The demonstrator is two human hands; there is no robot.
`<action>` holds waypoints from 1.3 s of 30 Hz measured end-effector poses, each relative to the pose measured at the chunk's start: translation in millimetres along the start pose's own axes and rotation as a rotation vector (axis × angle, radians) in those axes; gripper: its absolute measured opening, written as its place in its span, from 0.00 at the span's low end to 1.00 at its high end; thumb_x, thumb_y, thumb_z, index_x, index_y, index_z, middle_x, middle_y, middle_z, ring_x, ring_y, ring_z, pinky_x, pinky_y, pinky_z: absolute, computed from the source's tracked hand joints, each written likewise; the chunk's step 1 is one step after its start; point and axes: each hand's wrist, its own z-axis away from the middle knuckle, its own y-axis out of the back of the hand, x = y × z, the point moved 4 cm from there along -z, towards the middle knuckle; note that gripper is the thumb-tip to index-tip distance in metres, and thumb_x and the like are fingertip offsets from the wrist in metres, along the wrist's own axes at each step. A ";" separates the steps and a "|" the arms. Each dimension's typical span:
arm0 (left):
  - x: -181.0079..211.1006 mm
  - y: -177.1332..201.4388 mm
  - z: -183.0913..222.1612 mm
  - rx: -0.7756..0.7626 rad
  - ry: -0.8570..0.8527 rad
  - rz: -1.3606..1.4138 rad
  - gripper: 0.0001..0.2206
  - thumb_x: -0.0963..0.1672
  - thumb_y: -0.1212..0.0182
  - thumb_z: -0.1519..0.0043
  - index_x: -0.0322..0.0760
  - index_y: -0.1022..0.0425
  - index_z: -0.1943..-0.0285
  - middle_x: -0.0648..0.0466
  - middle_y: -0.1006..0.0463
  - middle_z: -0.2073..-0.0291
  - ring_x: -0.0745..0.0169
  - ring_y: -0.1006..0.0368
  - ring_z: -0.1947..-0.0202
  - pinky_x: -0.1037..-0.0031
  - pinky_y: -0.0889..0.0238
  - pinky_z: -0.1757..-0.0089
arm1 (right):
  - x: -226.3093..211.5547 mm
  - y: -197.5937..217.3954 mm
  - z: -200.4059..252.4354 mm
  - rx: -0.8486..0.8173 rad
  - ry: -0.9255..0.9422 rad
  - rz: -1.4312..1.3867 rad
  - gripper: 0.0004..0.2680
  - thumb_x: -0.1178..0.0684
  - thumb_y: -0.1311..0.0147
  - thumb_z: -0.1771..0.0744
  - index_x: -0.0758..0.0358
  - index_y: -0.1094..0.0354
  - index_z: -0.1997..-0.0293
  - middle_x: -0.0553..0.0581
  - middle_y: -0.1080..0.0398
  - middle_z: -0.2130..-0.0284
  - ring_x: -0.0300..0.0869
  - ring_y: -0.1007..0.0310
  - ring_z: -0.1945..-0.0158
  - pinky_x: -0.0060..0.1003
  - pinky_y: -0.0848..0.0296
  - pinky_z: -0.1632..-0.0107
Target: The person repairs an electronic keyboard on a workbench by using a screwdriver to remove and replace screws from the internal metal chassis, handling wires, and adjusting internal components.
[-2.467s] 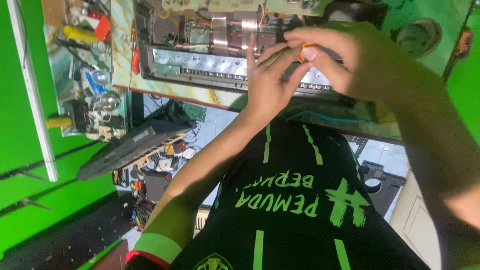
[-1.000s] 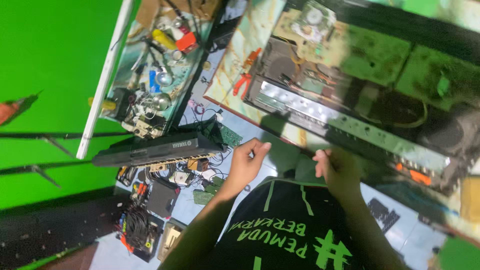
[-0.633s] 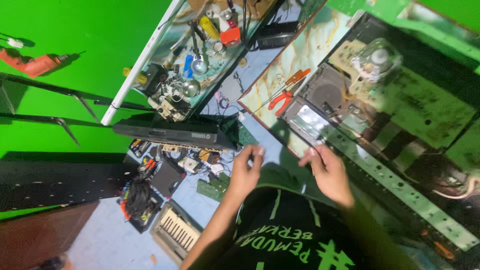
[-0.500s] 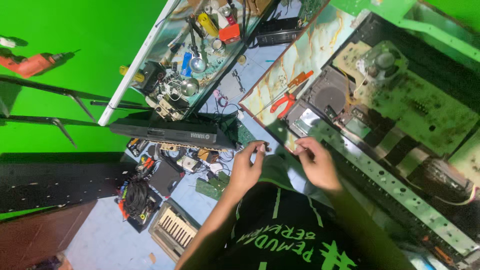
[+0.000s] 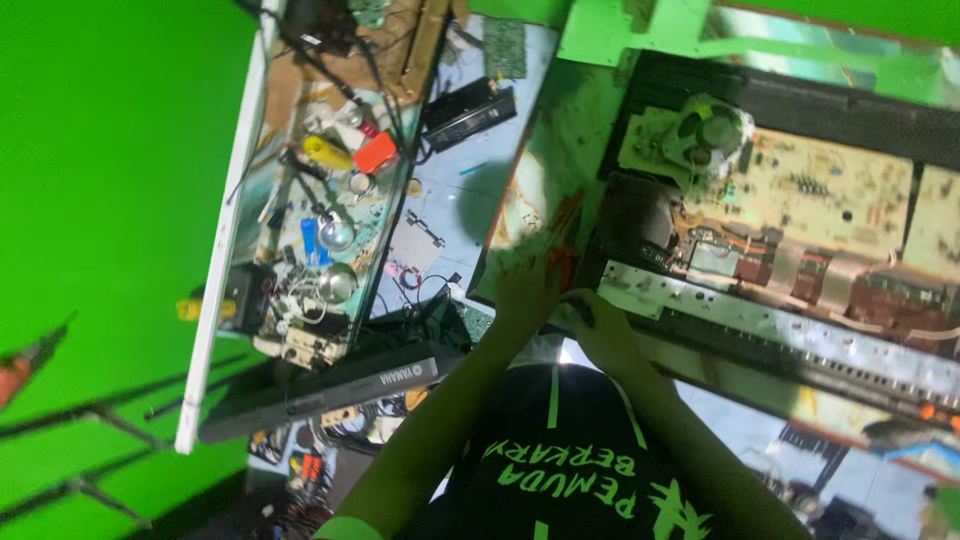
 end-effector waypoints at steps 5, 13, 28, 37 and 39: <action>-16.5 -40.9 -4.3 -0.065 -0.100 -0.107 0.22 0.47 0.43 0.40 0.34 0.30 0.38 0.46 0.23 0.61 0.45 0.25 0.57 0.48 0.41 0.52 | -15.4 3.1 1.4 0.116 0.007 0.031 0.11 0.53 0.48 0.32 0.64 0.29 0.47 0.63 0.23 0.57 0.51 0.21 0.54 0.44 0.26 0.50; -26.2 -17.6 -18.3 -0.190 -0.212 0.109 0.13 0.48 0.46 0.33 0.39 0.25 0.48 0.47 0.22 0.68 0.47 0.25 0.68 0.52 0.37 0.61 | 0.5 -9.8 -5.4 0.182 -0.013 0.071 0.12 0.51 0.48 0.33 0.66 0.31 0.47 0.68 0.24 0.59 0.56 0.20 0.56 0.47 0.26 0.51; 127.4 73.2 -11.5 -0.460 -0.355 0.695 0.13 0.46 0.40 0.32 0.33 0.33 0.45 0.38 0.23 0.61 0.38 0.24 0.63 0.59 0.32 0.64 | -19.8 89.0 106.5 0.485 -0.038 0.004 0.16 0.54 0.58 0.29 0.63 0.46 0.33 0.67 0.26 0.59 0.55 0.22 0.62 0.48 0.25 0.56; 218.5 3.7 33.2 -0.788 -0.321 0.883 0.20 0.45 0.32 0.38 0.32 0.34 0.41 0.46 0.17 0.62 0.58 0.20 0.63 0.69 0.28 0.59 | 81.5 144.8 188.4 0.597 -0.217 -0.119 0.14 0.54 0.59 0.29 0.59 0.44 0.33 0.60 0.26 0.59 0.47 0.24 0.55 0.40 0.28 0.50; 248.6 -15.8 47.6 -0.852 -0.266 0.886 0.23 0.45 0.32 0.38 0.32 0.34 0.37 0.47 0.17 0.64 0.62 0.22 0.67 0.73 0.29 0.62 | 110.1 166.1 203.9 0.595 -0.171 -0.184 0.14 0.54 0.59 0.28 0.60 0.44 0.33 0.60 0.27 0.60 0.47 0.25 0.55 0.40 0.28 0.50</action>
